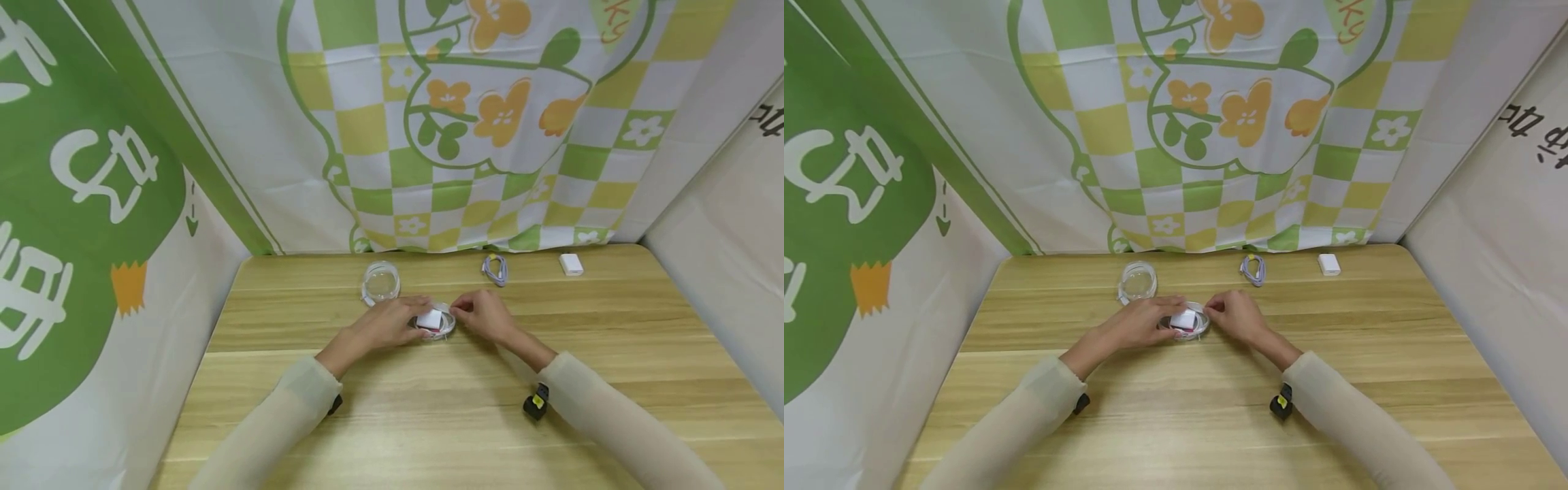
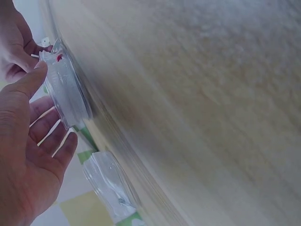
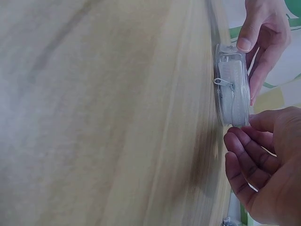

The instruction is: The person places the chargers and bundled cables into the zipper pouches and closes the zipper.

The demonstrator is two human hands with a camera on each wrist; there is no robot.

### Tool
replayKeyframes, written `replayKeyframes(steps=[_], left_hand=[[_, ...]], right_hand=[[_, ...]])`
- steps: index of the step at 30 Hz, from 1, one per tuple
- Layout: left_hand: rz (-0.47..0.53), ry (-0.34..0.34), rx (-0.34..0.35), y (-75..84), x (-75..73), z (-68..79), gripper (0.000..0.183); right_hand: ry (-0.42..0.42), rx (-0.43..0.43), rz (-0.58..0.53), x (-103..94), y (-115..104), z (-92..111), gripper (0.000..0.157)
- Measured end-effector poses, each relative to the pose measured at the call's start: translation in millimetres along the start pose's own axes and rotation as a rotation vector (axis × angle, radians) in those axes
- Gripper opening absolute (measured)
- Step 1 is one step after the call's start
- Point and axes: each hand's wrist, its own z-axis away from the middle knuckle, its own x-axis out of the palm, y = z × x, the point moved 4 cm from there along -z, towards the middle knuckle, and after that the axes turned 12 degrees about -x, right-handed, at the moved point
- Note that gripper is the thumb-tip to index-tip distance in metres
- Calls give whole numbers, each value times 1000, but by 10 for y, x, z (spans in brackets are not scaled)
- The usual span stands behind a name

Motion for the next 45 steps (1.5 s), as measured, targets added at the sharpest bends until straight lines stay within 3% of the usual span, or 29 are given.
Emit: replayKeyframes(steps=[13,20,31,45], left_hand=[[-102,105,-44,63,-14,50,61],[-119,119,-69,69,20,63,60],[59,94,-118,-19,55,57,64],[256,76,-167,-106,109,35,62]], right_hand=[[0,-79,68,76,-11,-195,7],[-1,-74,45,86,-11,-201,8],[34,-53,-88,91,122,-43,15],[66,-50,-169,76,134,257,19]])
